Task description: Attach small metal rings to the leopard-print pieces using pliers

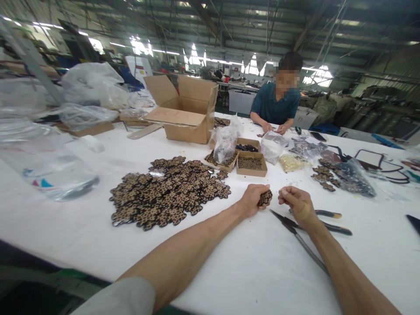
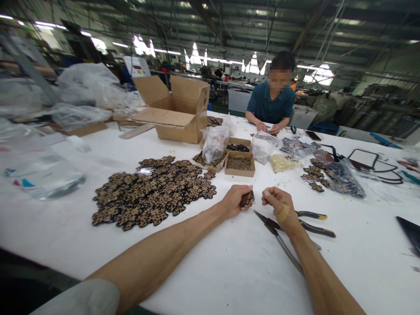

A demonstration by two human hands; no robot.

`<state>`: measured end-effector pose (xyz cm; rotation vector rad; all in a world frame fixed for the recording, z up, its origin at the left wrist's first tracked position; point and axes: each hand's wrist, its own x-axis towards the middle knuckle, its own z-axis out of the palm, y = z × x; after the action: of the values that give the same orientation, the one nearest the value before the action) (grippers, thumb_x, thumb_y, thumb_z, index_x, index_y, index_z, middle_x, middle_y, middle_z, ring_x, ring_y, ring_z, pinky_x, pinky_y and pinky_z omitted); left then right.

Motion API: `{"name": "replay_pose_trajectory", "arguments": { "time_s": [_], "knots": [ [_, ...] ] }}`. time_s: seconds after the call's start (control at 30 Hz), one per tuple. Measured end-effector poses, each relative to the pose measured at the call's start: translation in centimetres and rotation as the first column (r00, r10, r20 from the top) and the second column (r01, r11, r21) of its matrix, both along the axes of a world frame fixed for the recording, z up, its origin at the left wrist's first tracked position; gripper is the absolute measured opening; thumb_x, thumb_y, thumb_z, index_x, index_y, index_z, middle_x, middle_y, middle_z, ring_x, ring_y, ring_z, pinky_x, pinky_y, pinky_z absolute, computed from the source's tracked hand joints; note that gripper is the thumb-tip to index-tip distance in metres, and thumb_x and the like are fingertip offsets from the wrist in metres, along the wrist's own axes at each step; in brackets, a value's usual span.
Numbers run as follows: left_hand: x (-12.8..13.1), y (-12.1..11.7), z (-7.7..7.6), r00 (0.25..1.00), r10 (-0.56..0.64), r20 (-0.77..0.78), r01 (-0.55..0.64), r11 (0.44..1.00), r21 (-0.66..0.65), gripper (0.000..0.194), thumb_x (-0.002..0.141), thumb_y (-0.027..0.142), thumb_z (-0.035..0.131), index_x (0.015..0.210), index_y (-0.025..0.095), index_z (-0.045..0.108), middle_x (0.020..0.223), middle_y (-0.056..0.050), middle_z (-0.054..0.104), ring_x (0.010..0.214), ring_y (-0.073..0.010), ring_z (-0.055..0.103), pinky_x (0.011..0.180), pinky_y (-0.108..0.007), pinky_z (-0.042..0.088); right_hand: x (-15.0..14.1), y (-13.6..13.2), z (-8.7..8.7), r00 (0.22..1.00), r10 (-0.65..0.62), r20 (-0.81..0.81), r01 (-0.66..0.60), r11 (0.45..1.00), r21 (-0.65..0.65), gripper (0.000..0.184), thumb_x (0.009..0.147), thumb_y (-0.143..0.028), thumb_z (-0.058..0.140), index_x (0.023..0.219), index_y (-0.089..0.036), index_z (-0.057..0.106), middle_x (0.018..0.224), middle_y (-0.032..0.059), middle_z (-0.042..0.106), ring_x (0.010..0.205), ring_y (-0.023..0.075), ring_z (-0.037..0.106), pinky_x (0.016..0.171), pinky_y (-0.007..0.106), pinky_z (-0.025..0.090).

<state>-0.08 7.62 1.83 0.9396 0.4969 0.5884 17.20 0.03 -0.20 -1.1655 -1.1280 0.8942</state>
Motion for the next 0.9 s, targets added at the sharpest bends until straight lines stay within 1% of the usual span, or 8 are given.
{"name": "replay_pose_trajectory", "arguments": {
  "time_s": [0.13,0.37,0.47,0.57,0.63,0.73,0.8,0.9],
  "knots": [
    [0.1,-0.5,-0.1,0.978,0.158,-0.134,-0.123,0.964,0.236,0.034,0.068,0.040,0.076,0.078,0.012,0.059,0.054,0.002,0.053,0.040,-0.0070,0.041,0.038,-0.019,0.020,-0.6,-0.2,0.4,0.999,0.029,0.027,-0.029,0.999,-0.021,0.029,0.085,-0.043,0.070,0.086,-0.015,0.065,0.072,0.0043,0.063,0.065,0.0168,0.056,0.064,0.029,0.045],
    [-0.5,-0.4,0.0,0.974,0.184,-0.134,-0.077,0.822,0.565,0.025,0.075,0.032,0.070,0.080,0.009,0.065,0.058,0.000,0.057,0.048,-0.0061,0.044,0.047,-0.018,0.031,-0.9,-0.3,0.1,0.985,0.069,0.157,-0.056,0.995,-0.086,0.038,0.084,-0.051,0.068,0.085,-0.013,0.066,0.064,0.0037,0.062,0.060,0.0166,0.054,0.059,0.028,0.043],
    [-0.5,-0.3,-0.2,0.965,0.192,-0.181,-0.035,0.775,0.631,0.020,0.077,0.029,0.066,0.079,0.009,0.065,0.057,0.000,0.056,0.048,-0.0061,0.044,0.047,-0.018,0.031,-0.7,-0.2,0.1,0.973,0.057,0.222,-0.029,0.991,-0.128,0.042,0.083,-0.055,0.068,0.086,-0.013,0.065,0.064,0.0041,0.062,0.059,0.0168,0.054,0.057,0.029,0.042],
    [-0.2,-0.3,-0.5,0.959,0.190,-0.209,-0.018,0.781,0.624,0.021,0.080,0.030,0.064,0.080,0.009,0.064,0.057,0.000,0.057,0.047,-0.0061,0.043,0.045,-0.018,0.030,-0.1,-0.6,1.4,0.939,0.072,0.335,-0.026,0.990,-0.140,0.040,0.086,-0.055,0.062,0.088,-0.015,0.063,0.069,0.0041,0.062,0.062,0.0176,0.055,0.060,0.029,0.043],
    [0.0,-0.3,-0.7,0.958,0.193,-0.213,-0.034,0.811,0.584,0.023,0.081,0.032,0.064,0.080,0.009,0.064,0.058,-0.001,0.058,0.046,-0.0064,0.044,0.045,-0.018,0.030,0.6,-1.6,3.1,0.867,0.079,0.493,-0.016,0.991,-0.130,0.037,0.087,-0.054,0.060,0.090,-0.017,0.061,0.073,0.0038,0.062,0.065,0.0179,0.056,0.060,0.028,0.042],
    [0.3,0.1,-1.0,0.949,0.232,-0.212,-0.100,0.863,0.495,0.023,0.079,0.032,0.066,0.080,0.009,0.064,0.059,-0.001,0.058,0.045,-0.0062,0.044,0.044,-0.018,0.030,1.6,-3.5,5.6,0.554,0.187,0.811,0.003,0.974,-0.227,0.037,0.073,-0.050,0.075,0.088,-0.019,0.061,0.076,0.0030,0.062,0.066,0.0182,0.055,0.058,0.027,0.038],
    [0.4,0.5,-1.2,0.940,0.257,-0.222,-0.143,0.893,0.427,0.021,0.077,0.030,0.067,0.080,0.010,0.064,0.057,0.000,0.057,0.043,-0.0056,0.042,0.042,-0.018,0.028,2.0,-4.5,6.5,0.387,0.325,0.863,0.019,0.933,-0.360,0.039,0.064,-0.047,0.082,0.084,-0.020,0.062,0.076,0.0027,0.063,0.064,0.0180,0.054,0.055,0.026,0.035],
    [0.6,0.8,-1.2,0.931,0.277,-0.239,-0.195,0.928,0.316,0.021,0.075,0.030,0.068,0.081,0.011,0.063,0.052,0.003,0.052,0.040,-0.0058,0.039,0.040,-0.018,0.024,1.7,-5.1,6.9,0.258,0.405,0.877,0.065,0.898,-0.434,0.031,0.064,-0.041,0.081,0.082,-0.021,0.065,0.080,0.0038,0.063,0.066,0.0189,0.056,0.056,0.027,0.033]
  ]
}}
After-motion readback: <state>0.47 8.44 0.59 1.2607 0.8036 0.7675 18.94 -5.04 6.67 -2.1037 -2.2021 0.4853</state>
